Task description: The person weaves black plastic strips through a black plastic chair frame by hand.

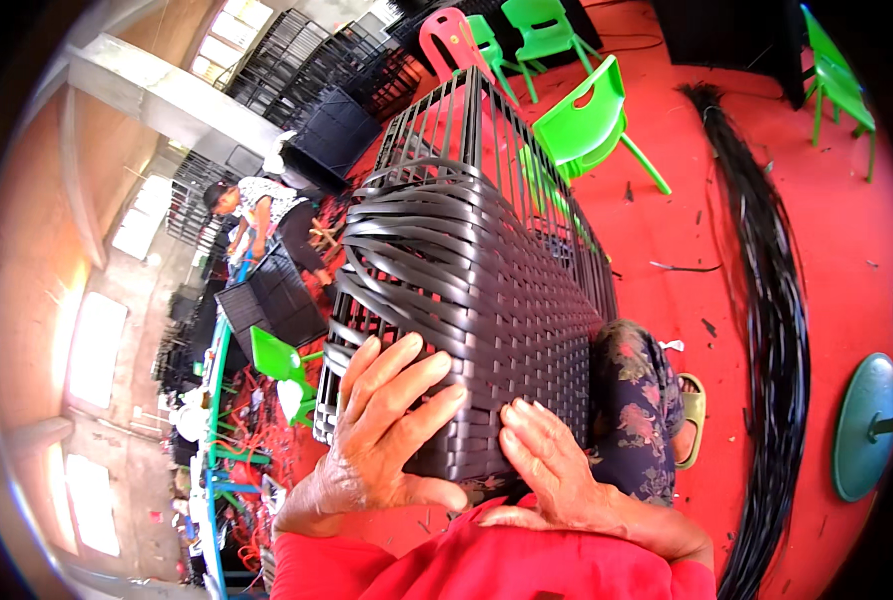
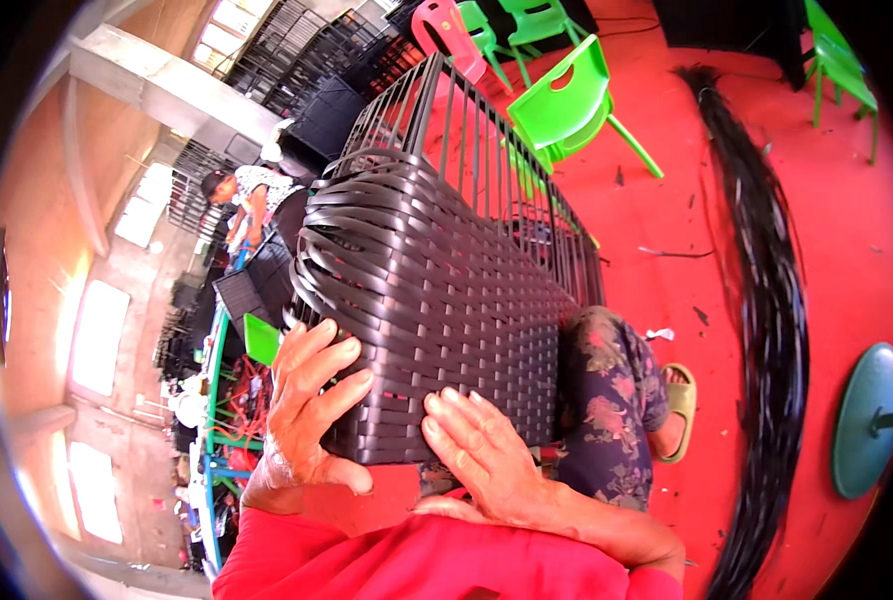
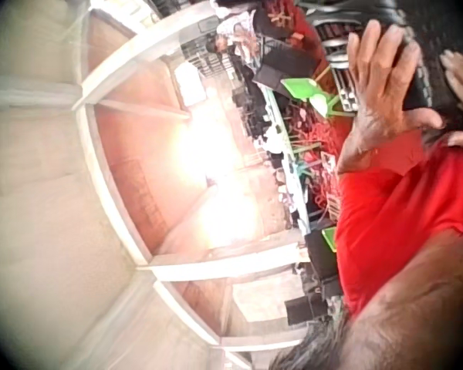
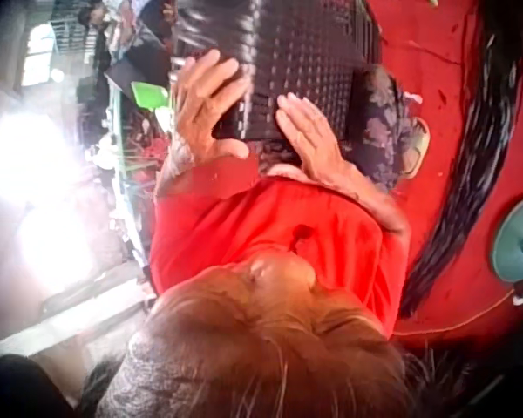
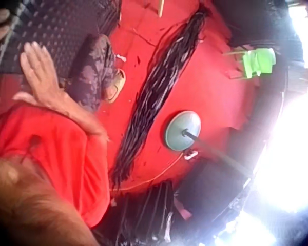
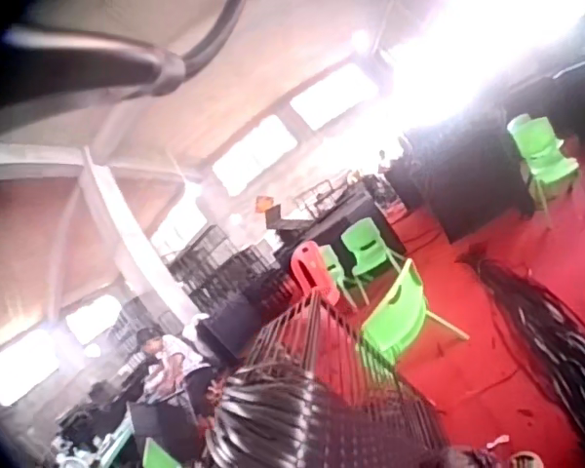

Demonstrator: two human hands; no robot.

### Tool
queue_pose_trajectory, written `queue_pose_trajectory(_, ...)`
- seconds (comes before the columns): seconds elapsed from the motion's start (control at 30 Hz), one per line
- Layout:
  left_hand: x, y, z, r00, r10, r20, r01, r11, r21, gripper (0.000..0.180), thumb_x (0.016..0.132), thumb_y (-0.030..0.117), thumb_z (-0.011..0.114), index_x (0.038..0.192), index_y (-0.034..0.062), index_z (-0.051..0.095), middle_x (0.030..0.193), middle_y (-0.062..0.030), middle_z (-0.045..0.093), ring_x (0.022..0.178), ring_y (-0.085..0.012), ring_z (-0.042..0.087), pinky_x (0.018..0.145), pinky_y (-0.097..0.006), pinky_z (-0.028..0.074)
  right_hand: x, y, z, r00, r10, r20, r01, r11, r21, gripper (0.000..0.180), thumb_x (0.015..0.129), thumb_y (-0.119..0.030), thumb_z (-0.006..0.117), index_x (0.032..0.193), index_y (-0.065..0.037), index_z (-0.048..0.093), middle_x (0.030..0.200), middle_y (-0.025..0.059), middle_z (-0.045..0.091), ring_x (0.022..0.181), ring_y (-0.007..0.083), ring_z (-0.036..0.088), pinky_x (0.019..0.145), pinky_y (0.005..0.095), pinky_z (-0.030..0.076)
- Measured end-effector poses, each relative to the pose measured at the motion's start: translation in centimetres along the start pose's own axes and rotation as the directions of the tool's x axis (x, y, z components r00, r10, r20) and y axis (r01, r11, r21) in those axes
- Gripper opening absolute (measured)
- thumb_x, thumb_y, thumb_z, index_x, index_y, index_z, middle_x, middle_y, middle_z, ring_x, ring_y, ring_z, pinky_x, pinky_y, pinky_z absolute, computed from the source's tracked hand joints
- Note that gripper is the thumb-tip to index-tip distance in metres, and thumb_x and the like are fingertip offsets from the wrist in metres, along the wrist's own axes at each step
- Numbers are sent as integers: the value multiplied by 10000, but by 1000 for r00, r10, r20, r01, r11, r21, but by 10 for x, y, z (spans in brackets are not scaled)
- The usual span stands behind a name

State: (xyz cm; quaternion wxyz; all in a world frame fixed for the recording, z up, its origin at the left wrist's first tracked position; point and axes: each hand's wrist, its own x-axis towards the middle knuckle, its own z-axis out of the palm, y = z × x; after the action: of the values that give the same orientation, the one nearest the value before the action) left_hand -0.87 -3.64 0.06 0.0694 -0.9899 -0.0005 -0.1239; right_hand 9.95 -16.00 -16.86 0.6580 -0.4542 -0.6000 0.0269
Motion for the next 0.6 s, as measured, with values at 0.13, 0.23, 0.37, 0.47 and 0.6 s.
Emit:
queue_pose_trajectory(0.13,-2,-1,2,999,-38,-32,37,999,-21,715,749,694,452,1106,95,608,1189,-131,535,1178,-340,445,1021,-502,265,1,14,-11,999,-24,48,18,992,128,804,662,-431,743,1263,13,446,1317,180,438,1235,326,409,1019,476,307)
queue_pose_trajectory(0.23,-7,1,0,995,-72,-63,71,997,-5,721,752,712,417,1074,100,623,1172,-138,542,1159,-361,451,1011,-513,275,7,22,-14,999,-26,33,20,983,184,817,661,-436,742,1276,4,433,1325,176,428,1244,329,397,1030,475,286)
queue_pose_trajectory(0.37,-2,5,2,992,-96,-86,95,995,-19,717,796,703,338,1019,91,637,1128,-152,561,1119,-373,479,980,-515,322,10,31,-10,995,-11,103,-12,976,220,840,714,-484,678,1326,-2,364,1392,153,346,1297,320,316,1054,488,233)
queue_pose_trajectory(0.47,-10,2,5,982,-140,-126,134,989,-59,652,865,633,272,981,110,644,1119,-135,567,1128,-375,476,980,-519,332,7,37,-7,997,-40,71,17,953,302,820,741,-485,651,1336,-8,352,1403,149,331,1311,311,294,1058,488,226)
queue_pose_trajectory(0.6,-12,1,4,984,-143,-103,140,990,-33,610,889,595,283,970,111,646,1111,-126,570,1129,-370,479,967,-520,346,7,48,-9,1000,-20,10,16,946,324,815,748,-488,641,1338,-10,345,1409,147,321,1314,308,287,1063,492,212)
